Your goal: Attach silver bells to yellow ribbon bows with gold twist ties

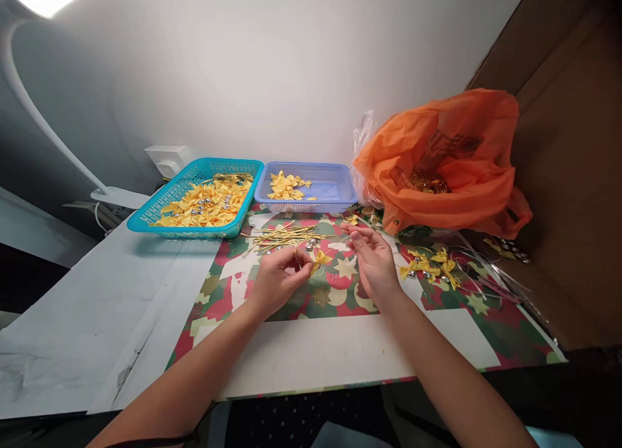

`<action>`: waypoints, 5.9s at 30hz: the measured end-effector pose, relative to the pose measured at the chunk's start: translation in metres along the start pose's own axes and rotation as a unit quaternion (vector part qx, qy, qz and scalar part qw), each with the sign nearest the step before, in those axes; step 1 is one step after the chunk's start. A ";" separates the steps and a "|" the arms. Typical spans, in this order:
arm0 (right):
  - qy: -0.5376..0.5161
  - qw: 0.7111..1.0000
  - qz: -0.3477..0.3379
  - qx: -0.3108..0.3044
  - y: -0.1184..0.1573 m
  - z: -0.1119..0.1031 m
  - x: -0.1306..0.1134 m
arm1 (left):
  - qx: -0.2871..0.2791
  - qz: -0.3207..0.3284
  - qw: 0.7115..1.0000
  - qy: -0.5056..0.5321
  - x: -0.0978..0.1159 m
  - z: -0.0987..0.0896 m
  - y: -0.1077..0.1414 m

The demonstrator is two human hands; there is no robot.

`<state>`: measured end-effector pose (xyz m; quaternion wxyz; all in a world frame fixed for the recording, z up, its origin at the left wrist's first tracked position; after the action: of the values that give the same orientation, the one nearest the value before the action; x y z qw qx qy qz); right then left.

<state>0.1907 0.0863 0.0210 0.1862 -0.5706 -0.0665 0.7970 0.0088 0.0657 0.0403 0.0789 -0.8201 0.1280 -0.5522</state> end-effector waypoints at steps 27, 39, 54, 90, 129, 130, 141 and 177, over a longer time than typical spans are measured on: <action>0.157 0.975 -0.059 -0.146 0.011 0.019 -0.038 | -0.038 0.062 0.993 -0.096 0.003 0.010 0.001; 0.199 0.974 0.050 -0.099 0.011 0.011 -0.022 | -0.009 0.083 0.989 -0.123 0.004 0.009 0.002; 0.096 0.984 0.147 -0.042 0.007 -0.003 0.005 | 0.034 0.106 0.986 -0.124 0.010 0.003 0.004; -0.117 0.985 -0.060 0.115 -0.025 -0.042 -0.041 | -0.082 -0.007 0.993 -0.085 -0.014 0.018 -0.003; -0.047 0.996 -0.071 -0.005 -0.012 -0.012 -0.054 | -0.104 -0.375 0.910 0.144 -0.053 0.024 -0.001; -0.048 0.996 -0.075 -0.009 -0.012 -0.012 -0.054 | -0.106 -0.373 0.910 0.144 -0.053 0.025 -0.002; -0.004 0.995 -0.064 -0.073 -0.004 -0.004 -0.042 | -0.153 -0.376 0.907 0.111 -0.053 0.022 -0.003; 0.254 0.954 -0.069 -0.141 0.017 0.015 -0.027 | -0.057 -0.249 0.952 0.167 -0.038 0.013 -0.002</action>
<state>0.1802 0.0618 0.0444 0.1697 -0.7684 -0.1679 0.5937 0.0072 0.0784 0.0027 -0.1302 -0.7250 -0.0378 -0.6752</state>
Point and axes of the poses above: each hand's wrist, its own y-axis away from the middle knuckle, its own z-axis out of the palm, x = y × z, the point moved 7 cm from there along -y, towards the middle knuckle, and after that the axes turned 10 degrees about -z, right-handed, at the moved point
